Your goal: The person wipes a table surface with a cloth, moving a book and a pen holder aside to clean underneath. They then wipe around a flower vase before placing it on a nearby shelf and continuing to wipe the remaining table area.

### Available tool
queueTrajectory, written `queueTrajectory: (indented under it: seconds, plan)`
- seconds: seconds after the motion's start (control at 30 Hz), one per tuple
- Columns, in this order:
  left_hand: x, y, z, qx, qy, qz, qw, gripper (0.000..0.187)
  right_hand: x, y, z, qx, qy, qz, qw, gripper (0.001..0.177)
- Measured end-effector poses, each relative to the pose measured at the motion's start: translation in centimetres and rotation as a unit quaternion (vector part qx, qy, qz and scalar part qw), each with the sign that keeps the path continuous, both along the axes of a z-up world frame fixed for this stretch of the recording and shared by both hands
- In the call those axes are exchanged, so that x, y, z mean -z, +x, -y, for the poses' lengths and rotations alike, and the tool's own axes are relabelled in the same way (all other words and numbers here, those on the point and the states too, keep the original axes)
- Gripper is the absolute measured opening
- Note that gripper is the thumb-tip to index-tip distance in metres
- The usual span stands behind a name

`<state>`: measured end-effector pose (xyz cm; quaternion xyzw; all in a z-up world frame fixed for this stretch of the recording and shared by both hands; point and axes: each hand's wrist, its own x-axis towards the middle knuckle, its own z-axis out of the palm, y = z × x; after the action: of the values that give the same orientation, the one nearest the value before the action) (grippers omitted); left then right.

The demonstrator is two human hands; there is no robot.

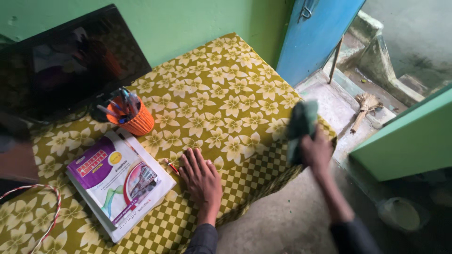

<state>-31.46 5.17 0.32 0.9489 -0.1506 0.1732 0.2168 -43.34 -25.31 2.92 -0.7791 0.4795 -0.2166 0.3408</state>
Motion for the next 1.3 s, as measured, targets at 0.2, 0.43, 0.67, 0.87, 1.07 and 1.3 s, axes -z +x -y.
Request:
queueTrajectory:
  seconds: [0.2, 0.43, 0.67, 0.87, 1.07, 1.3]
  plan:
    - [0.3, -0.2, -0.4, -0.002, 0.06, 0.028, 0.998, 0.061, 2.6, -3.1, -19.9, -0.264, -0.401, -0.007, 0.877, 0.055]
    - [1.4, 0.3, -0.4, 0.003, 0.027, 0.019, 0.999, 0.06, 2.6, -3.4, -5.7, -0.089, -0.377, -0.138, 0.912, 0.064]
    - [1.0, 0.6, 0.0, -0.007, 0.058, 0.008, 0.998, 0.061, -2.7, -0.2, 1.6, 0.029, -0.127, -0.139, 0.982, 0.052]
    - [-0.3, 0.2, -0.2, 0.01, 0.121, -0.023, 0.992, 0.064, -3.2, 4.9, -10.8, -0.306, -0.274, -0.075, 0.909, 0.095]
    - [2.1, 1.0, -0.7, 0.019, 0.137, -0.046, 0.989, 0.065, -2.0, 9.8, -18.1, -0.376, -0.306, 0.031, 0.874, 0.078]
    - [0.7, 0.5, -0.7, 0.014, 0.029, -0.003, 0.999, 0.054, 1.2, 11.0, -3.7, -0.253, -0.313, -0.146, 0.904, 0.066]
